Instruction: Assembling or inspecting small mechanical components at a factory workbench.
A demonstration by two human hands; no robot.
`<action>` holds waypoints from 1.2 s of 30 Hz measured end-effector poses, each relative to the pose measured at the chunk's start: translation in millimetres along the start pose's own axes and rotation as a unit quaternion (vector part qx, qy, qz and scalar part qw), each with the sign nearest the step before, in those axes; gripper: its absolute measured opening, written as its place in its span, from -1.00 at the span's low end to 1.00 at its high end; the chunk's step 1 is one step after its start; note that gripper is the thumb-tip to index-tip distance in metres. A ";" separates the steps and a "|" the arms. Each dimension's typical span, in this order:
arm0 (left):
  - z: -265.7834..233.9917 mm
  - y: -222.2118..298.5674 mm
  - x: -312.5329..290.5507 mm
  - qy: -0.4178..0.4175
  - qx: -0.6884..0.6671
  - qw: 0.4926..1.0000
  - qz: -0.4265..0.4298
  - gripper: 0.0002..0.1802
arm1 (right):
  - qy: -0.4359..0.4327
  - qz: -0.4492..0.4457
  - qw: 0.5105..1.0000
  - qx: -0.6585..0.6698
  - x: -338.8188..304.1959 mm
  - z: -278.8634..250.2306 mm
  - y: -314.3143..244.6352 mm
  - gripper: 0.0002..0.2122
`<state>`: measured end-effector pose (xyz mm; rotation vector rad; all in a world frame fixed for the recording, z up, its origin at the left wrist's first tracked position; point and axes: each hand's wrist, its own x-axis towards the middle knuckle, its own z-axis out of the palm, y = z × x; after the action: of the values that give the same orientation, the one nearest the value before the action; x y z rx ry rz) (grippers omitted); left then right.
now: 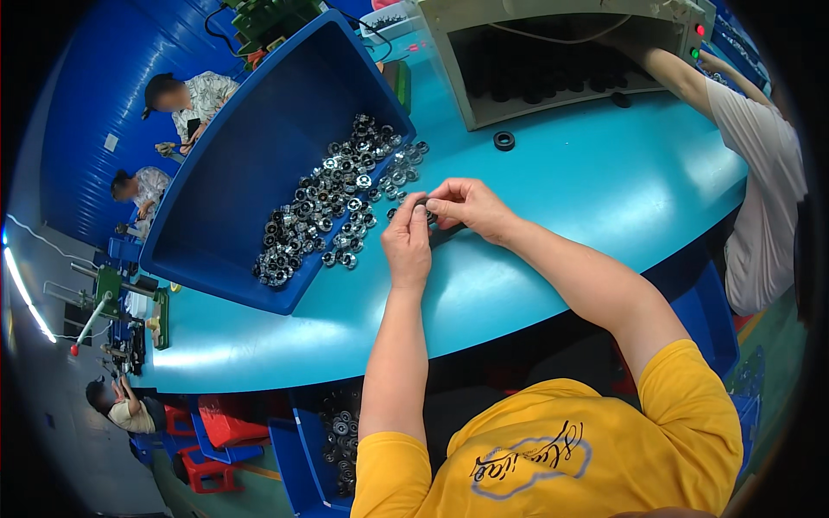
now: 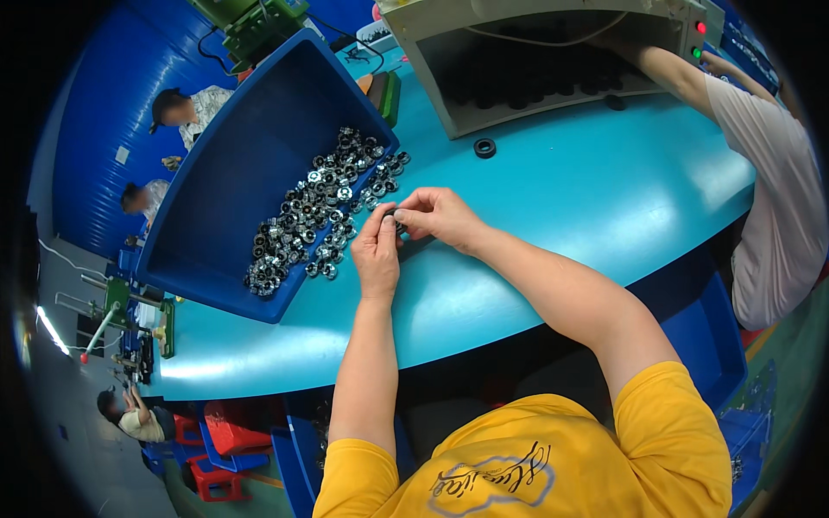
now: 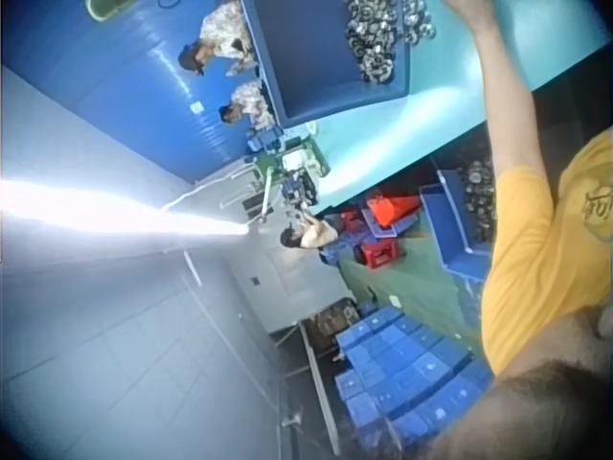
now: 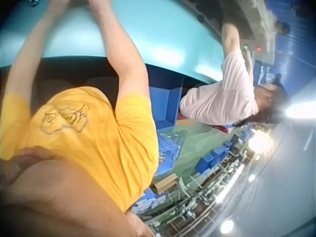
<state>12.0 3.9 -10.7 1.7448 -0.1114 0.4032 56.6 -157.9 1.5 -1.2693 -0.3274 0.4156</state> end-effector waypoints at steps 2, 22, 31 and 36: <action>3.4 -3.9 1.6 0.025 0.018 0.998 0.062 -0.67 | 0.006 -0.002 1.000 -0.017 -0.1 1.9 -0.2 -0.80; 11.4 11.6 -4.0 -0.079 -0.097 0.991 -0.044 -0.59 | 0.039 -0.001 0.999 0.006 -2.6 -6.3 -6.7 -0.84; 5.4 -0.7 0.0 0.007 0.018 0.999 0.046 -0.67 | 0.030 -0.033 0.996 -0.072 0.0 2.9 -2.9 -0.81; 9.9 10.1 -3.7 -0.056 0.049 0.997 0.004 -0.50 | 0.024 0.012 0.999 0.034 1.1 -6.6 1.7 -0.80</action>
<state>7.7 -8.4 -4.0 1.8651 -0.1824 0.3211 60.4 -162.6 -1.9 -1.2164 -0.2564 0.4123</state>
